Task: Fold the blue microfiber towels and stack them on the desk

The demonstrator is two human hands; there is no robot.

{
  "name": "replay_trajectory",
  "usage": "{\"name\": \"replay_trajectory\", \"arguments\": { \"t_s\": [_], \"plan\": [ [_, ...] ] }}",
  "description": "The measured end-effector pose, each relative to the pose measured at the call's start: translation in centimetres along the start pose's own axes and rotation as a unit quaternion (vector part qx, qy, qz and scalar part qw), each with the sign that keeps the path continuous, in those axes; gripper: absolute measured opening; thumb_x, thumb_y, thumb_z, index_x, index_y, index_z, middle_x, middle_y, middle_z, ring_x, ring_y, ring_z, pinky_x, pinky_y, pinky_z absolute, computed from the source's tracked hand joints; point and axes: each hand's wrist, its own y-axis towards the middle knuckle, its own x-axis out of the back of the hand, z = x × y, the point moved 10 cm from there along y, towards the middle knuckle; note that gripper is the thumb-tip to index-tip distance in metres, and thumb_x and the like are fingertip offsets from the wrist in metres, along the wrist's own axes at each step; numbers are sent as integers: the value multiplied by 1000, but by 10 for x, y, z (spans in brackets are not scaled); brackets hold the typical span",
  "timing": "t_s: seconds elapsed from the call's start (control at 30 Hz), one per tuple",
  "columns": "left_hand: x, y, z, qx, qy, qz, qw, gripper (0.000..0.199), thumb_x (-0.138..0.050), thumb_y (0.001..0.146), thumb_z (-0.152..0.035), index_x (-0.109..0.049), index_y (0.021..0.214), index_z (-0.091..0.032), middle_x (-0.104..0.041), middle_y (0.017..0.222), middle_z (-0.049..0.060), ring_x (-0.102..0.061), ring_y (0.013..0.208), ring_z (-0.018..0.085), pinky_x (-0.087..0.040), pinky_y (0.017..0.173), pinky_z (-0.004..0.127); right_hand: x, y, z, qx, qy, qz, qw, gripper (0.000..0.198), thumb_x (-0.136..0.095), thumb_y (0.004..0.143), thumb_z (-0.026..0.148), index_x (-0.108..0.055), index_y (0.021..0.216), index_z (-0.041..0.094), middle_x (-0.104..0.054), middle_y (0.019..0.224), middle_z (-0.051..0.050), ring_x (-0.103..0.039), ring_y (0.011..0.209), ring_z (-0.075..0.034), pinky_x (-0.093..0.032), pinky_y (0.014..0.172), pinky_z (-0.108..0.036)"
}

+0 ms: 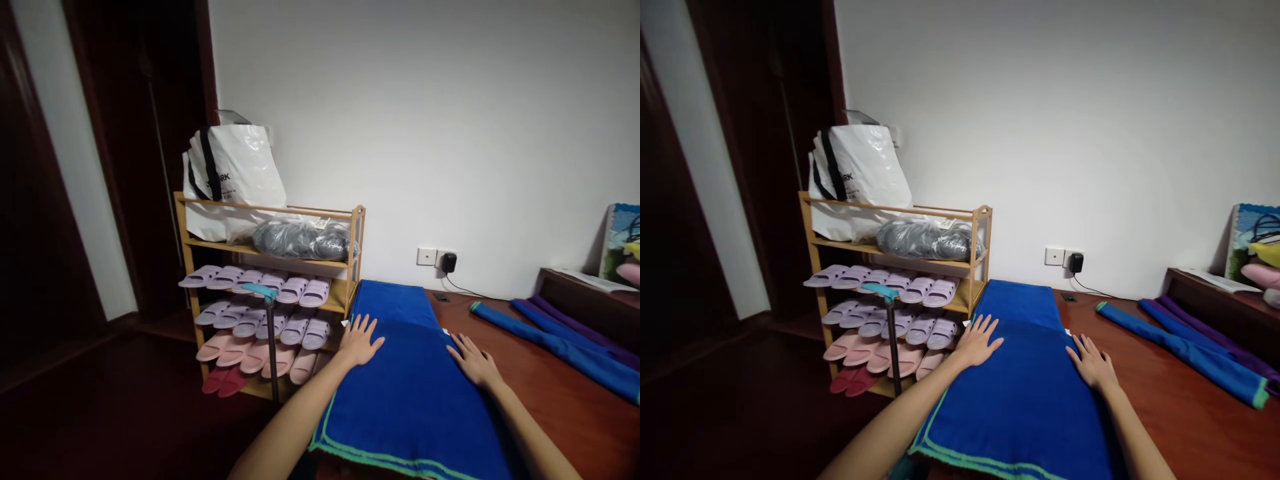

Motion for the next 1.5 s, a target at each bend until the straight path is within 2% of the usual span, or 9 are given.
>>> {"name": "replay_trajectory", "arguments": {
  "t_s": [0.37,0.73,1.23,1.5],
  "plan": [
    [0,-14,-12,-6,5,-3,1000,73,-17,89,-66,-25,147,-23,-18,153,8,-10,140,33,-12,109,56,2,-17,-9,3,6,-5,1000,74,-13,83,71,-21,145,31,-14,152,2,-8,141,-17,-15,112,-51],
    [2,-32,-24,-6,7,-12,1000,73,-16,88,-66,-26,146,-22,-19,153,8,-10,140,33,-11,109,57,3,-38,-16,7,0,4,1000,72,-15,84,69,-21,145,31,-13,152,3,-6,141,-15,-14,112,-48],
    [7,-50,-34,-26,-4,16,1000,71,-17,90,-65,-24,147,-23,-15,154,7,-6,140,32,-9,109,56,1,-58,-26,-15,-3,1,1000,71,-14,84,68,-18,145,31,-12,152,3,-6,141,-16,-13,112,-51],
    [9,-59,-38,-38,-23,30,999,71,-20,89,-65,-23,147,-24,-13,154,6,-4,140,32,-9,109,56,4,-72,-26,-2,-7,-19,1000,70,-15,86,66,-19,145,31,-15,152,2,-9,140,-19,-18,111,-51]
  ]
}}
